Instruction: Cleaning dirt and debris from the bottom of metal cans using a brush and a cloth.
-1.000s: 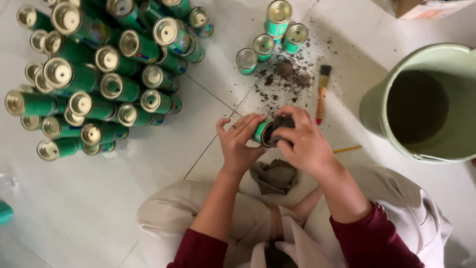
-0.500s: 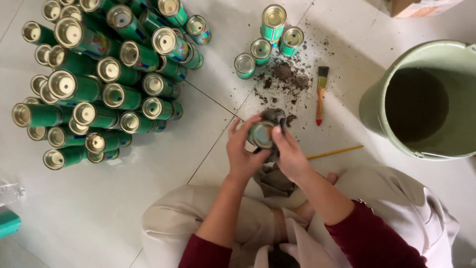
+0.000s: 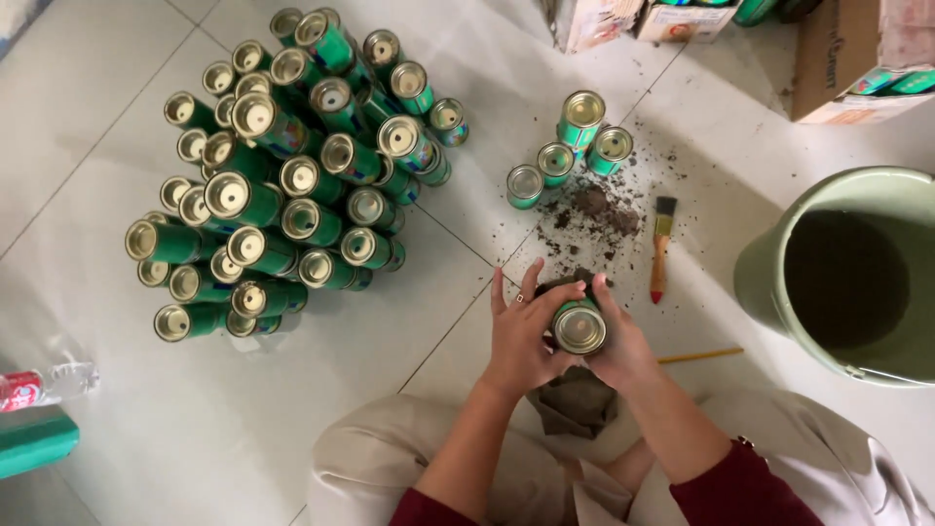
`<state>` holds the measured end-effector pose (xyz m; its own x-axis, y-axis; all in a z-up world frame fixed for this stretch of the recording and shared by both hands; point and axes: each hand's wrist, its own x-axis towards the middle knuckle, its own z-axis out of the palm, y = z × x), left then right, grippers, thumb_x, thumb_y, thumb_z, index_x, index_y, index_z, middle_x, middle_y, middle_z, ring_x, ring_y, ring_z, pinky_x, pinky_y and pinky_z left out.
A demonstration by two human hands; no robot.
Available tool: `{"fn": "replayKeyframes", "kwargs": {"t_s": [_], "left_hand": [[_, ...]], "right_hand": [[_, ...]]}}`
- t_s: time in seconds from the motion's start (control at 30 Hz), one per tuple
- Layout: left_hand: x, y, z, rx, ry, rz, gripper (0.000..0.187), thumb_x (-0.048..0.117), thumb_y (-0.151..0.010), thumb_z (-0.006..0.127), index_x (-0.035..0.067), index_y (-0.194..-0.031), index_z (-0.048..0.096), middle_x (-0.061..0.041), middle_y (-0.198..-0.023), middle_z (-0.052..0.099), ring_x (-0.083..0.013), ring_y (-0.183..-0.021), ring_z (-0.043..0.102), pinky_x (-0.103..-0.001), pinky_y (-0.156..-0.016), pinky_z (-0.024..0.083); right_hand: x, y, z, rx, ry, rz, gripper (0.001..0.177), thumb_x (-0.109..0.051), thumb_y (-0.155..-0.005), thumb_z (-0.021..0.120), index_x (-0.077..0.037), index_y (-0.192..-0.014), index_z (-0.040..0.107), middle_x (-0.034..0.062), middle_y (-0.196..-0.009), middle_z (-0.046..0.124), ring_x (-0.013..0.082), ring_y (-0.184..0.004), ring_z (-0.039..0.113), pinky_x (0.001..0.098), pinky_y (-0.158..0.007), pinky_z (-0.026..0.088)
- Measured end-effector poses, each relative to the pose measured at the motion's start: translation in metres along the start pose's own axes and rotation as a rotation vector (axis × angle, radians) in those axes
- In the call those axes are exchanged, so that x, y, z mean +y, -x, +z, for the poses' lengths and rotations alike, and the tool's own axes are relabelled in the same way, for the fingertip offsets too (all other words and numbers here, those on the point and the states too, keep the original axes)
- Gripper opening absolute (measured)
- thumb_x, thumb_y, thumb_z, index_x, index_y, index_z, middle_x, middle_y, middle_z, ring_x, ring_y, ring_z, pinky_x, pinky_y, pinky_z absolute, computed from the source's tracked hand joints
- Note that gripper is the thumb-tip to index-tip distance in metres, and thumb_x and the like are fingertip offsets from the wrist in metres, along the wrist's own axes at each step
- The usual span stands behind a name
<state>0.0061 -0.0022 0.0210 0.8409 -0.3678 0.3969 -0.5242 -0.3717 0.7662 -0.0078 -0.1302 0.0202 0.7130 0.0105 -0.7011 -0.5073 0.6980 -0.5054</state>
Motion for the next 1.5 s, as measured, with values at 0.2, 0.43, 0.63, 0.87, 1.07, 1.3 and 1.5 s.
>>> {"fn": "replayKeyframes", "kwargs": {"t_s": [0.2,0.43,0.63,0.87,1.07,1.3,1.5], "left_hand": [[0.009,-0.009,-0.006,-0.060,0.152,-0.187,0.056,0.041,-0.059,0.073,0.013,-0.104,0.056,-0.006,-0.098,0.063,-0.0343,-0.118,0.040,-0.061,-0.100,-0.005],[-0.037,0.012,0.018,0.243,1.065,-1.054,0.035,0.029,-0.085,0.056,-0.001,-0.103,0.051,-0.007,-0.082,0.055,-0.0198,-0.077,0.053,-0.044,-0.091,0.032],[-0.044,0.010,0.019,0.331,1.707,-1.360,0.057,0.052,-0.080,0.050,0.002,-0.109,0.051,-0.015,-0.114,0.055,-0.0318,-0.112,0.046,-0.060,-0.098,0.011],[-0.042,0.013,0.020,0.397,1.776,-1.363,0.062,0.054,-0.078,0.052,0.001,-0.109,0.049,-0.015,-0.109,0.055,-0.0282,-0.099,0.054,-0.050,-0.090,0.036],[-0.037,0.006,0.011,0.337,1.773,-1.345,0.067,0.060,-0.077,0.048,0.002,-0.112,0.047,-0.014,-0.116,0.053,-0.0297,-0.106,0.051,-0.061,-0.092,0.026],[-0.026,0.006,0.008,0.280,1.783,-1.317,0.066,0.058,-0.076,0.053,0.002,-0.110,0.050,-0.007,-0.103,0.059,-0.0218,-0.096,0.049,-0.067,-0.091,0.020],[-0.042,0.011,0.013,0.376,1.752,-1.192,0.066,0.057,-0.080,0.045,0.002,-0.115,0.049,-0.010,-0.120,0.051,-0.0257,-0.104,0.052,-0.046,-0.087,0.042]], "right_hand": [[0.021,-0.019,-0.009,0.284,0.216,-0.099,0.042,-0.031,-0.092,0.041,0.009,-0.097,0.051,0.0128,-0.070,0.048,0.0192,-0.054,0.043,0.0308,-0.045,0.039],[0.005,0.002,0.003,0.233,-0.078,-0.216,0.040,-0.032,-0.079,0.063,0.002,-0.072,0.046,0.0215,-0.048,0.041,0.0307,-0.034,0.041,0.0366,-0.031,0.032],[0.031,-0.017,-0.027,0.519,0.795,-0.452,0.050,-0.046,-0.089,0.047,0.003,-0.092,0.052,0.0194,-0.081,0.057,0.0300,-0.075,0.058,0.0423,-0.059,0.042],[0.026,0.013,0.015,-0.405,1.307,-0.746,0.060,0.013,-0.063,0.039,-0.002,-0.121,0.046,0.0138,-0.134,0.033,0.0316,-0.121,0.032,0.0414,-0.097,0.034],[0.019,-0.027,-0.053,-0.170,1.434,-0.766,0.047,0.007,-0.060,0.051,-0.008,-0.103,0.061,0.0071,-0.111,0.056,0.0227,-0.111,0.048,0.0363,-0.095,0.039],[-0.002,0.025,0.002,-0.172,1.001,-1.050,0.060,0.020,-0.061,0.038,0.000,-0.116,0.052,0.0190,-0.117,0.051,0.0366,-0.111,0.045,0.0467,-0.090,0.038],[0.047,-0.006,-0.034,-0.241,1.609,-0.853,0.037,0.003,-0.068,0.046,-0.008,-0.101,0.060,0.0057,-0.106,0.057,0.0218,-0.104,0.051,0.0339,-0.087,0.043]]}}
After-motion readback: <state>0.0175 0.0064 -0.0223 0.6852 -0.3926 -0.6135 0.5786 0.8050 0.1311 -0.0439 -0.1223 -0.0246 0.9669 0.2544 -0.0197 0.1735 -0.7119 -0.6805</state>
